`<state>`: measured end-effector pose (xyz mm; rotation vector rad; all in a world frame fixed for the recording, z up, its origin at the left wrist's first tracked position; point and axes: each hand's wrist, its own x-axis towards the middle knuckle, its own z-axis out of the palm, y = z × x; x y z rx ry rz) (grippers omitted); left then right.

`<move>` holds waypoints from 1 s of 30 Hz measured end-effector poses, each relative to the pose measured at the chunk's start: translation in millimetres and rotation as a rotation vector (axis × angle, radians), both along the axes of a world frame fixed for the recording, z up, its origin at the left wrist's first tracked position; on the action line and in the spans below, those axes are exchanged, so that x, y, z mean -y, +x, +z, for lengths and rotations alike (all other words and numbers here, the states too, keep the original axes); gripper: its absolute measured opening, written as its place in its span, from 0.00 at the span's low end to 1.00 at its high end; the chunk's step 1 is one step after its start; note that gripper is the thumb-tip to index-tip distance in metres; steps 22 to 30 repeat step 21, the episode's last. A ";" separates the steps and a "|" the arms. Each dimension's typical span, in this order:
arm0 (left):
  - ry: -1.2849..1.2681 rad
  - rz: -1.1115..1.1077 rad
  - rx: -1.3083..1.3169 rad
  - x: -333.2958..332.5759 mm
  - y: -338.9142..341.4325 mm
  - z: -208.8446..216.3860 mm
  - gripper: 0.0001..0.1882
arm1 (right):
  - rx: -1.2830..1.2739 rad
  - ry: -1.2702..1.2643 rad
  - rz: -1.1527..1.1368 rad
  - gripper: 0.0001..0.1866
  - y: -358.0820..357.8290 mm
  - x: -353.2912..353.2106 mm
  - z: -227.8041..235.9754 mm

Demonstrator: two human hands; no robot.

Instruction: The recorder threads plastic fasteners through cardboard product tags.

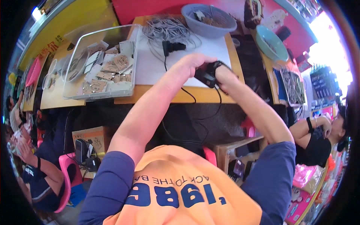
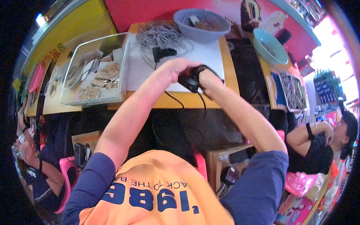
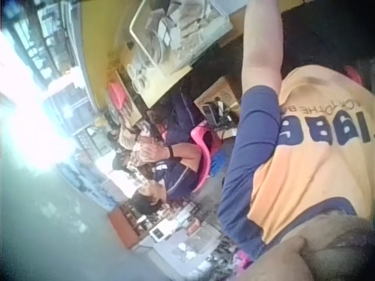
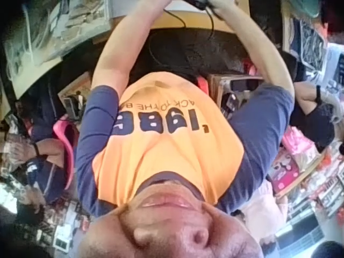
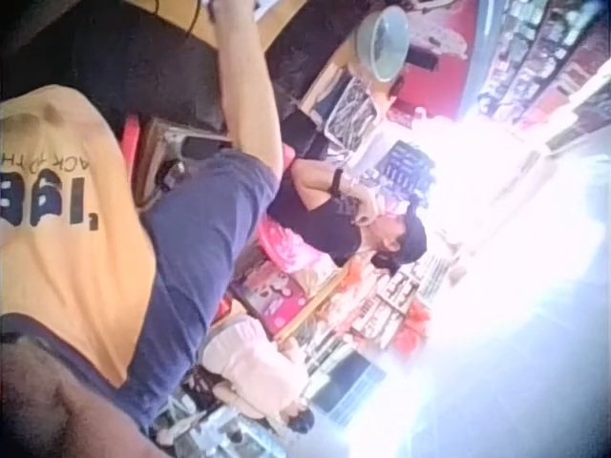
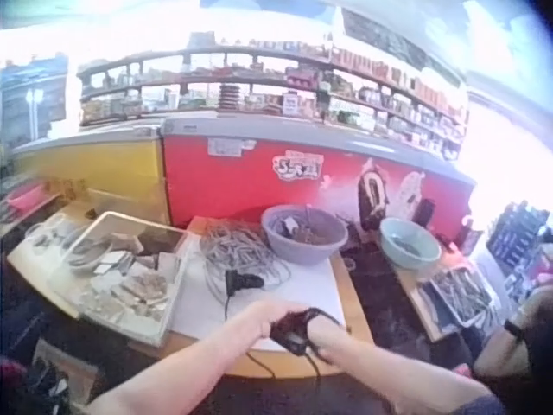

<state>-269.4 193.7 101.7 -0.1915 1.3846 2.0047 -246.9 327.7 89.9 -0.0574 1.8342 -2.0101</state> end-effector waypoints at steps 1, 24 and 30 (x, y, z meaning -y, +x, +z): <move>-0.086 -0.053 -0.159 -4.0 -7.6 -5.6 0.11 | -0.180 0.078 0.143 0.12 10.2 -16.6 8.5; -0.339 -0.126 -1.083 75.3 65.5 78.6 0.36 | -0.459 0.375 0.725 0.18 237.1 -96.2 78.1; -0.339 -0.126 -1.083 75.3 65.5 78.6 0.36 | -0.459 0.375 0.725 0.18 237.1 -96.2 78.1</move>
